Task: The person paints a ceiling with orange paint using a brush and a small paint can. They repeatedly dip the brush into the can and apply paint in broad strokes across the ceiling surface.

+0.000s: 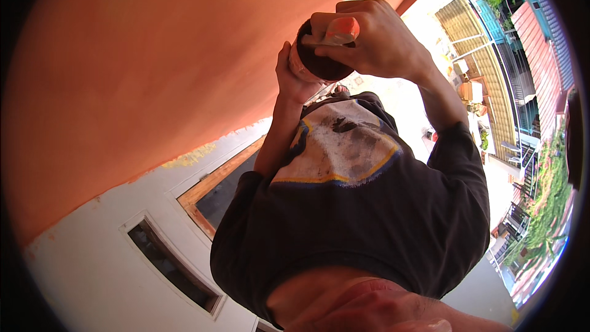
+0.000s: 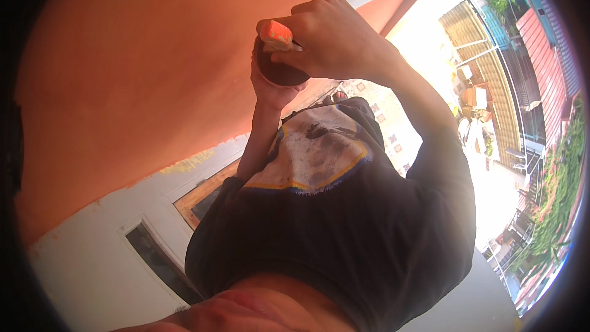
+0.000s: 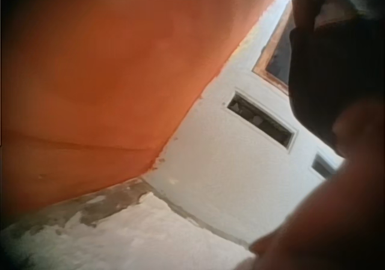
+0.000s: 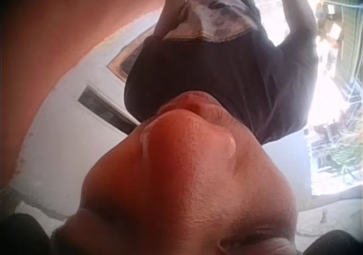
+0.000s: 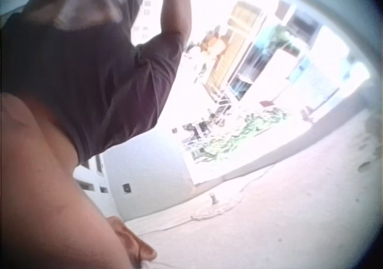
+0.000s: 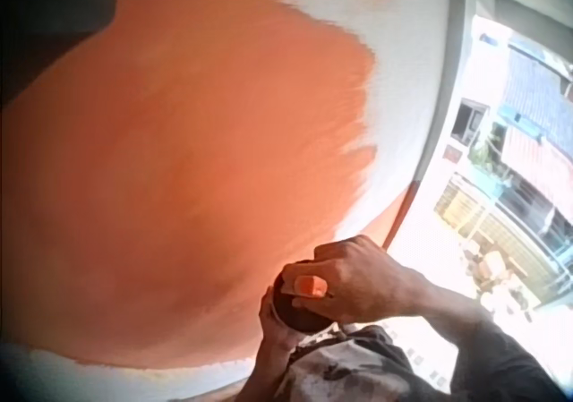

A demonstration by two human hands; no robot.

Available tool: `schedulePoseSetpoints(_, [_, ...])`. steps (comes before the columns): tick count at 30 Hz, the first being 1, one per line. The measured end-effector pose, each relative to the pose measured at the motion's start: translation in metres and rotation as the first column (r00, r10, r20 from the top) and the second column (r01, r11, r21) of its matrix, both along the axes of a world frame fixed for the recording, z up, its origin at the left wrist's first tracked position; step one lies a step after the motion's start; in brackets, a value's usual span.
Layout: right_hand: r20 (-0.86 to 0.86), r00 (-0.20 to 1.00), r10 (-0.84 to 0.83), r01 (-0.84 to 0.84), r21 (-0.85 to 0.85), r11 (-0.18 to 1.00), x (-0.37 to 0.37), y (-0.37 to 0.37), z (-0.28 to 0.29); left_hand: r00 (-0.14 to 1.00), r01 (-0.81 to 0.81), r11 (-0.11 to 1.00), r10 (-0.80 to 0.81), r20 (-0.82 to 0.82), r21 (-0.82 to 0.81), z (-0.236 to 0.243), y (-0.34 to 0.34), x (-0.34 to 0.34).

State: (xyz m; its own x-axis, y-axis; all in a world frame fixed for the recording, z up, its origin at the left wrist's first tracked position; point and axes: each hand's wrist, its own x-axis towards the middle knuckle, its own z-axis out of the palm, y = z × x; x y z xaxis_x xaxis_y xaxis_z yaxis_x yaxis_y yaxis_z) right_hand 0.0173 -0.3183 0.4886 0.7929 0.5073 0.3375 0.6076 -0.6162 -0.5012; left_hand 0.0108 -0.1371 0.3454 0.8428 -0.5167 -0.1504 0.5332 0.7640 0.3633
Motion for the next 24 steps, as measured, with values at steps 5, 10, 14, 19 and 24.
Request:
schedulePoseSetpoints(5, [0.03, 1.0, 0.0, 0.001, -0.04, 0.999, -0.001, 0.005, -0.003, 0.996, 0.022, 0.999, -0.024, 0.088, 0.027, -0.011, 0.003, 0.0])
schedulePoseSetpoints(10, [0.065, 0.998, 0.012, -0.01, -0.045, 0.999, -0.005, 0.006, -0.007, 0.997, 0.046, 0.996, -0.05, 0.053, 0.08, -0.019, 0.005, 0.0])
schedulePoseSetpoints(14, [0.065, 0.998, -0.013, 0.016, -0.043, 0.999, -0.007, 0.007, -0.008, 0.998, 0.045, 0.997, -0.042, -0.048, 0.056, -0.015, 0.004, -0.002])
schedulePoseSetpoints(19, [0.069, 0.998, 0.006, -0.004, -0.027, 1.0, -0.009, 0.007, -0.008, 0.996, 0.048, 0.998, -0.045, -0.083, 0.038, -0.008, 0.003, -0.006])
schedulePoseSetpoints(24, [-0.002, 0.996, -0.092, 0.092, -0.062, 0.994, -0.008, -0.004, 0.001, 0.998, 0.061, 0.998, -0.061, -0.034, -0.007, -0.012, 0.002, -0.003])
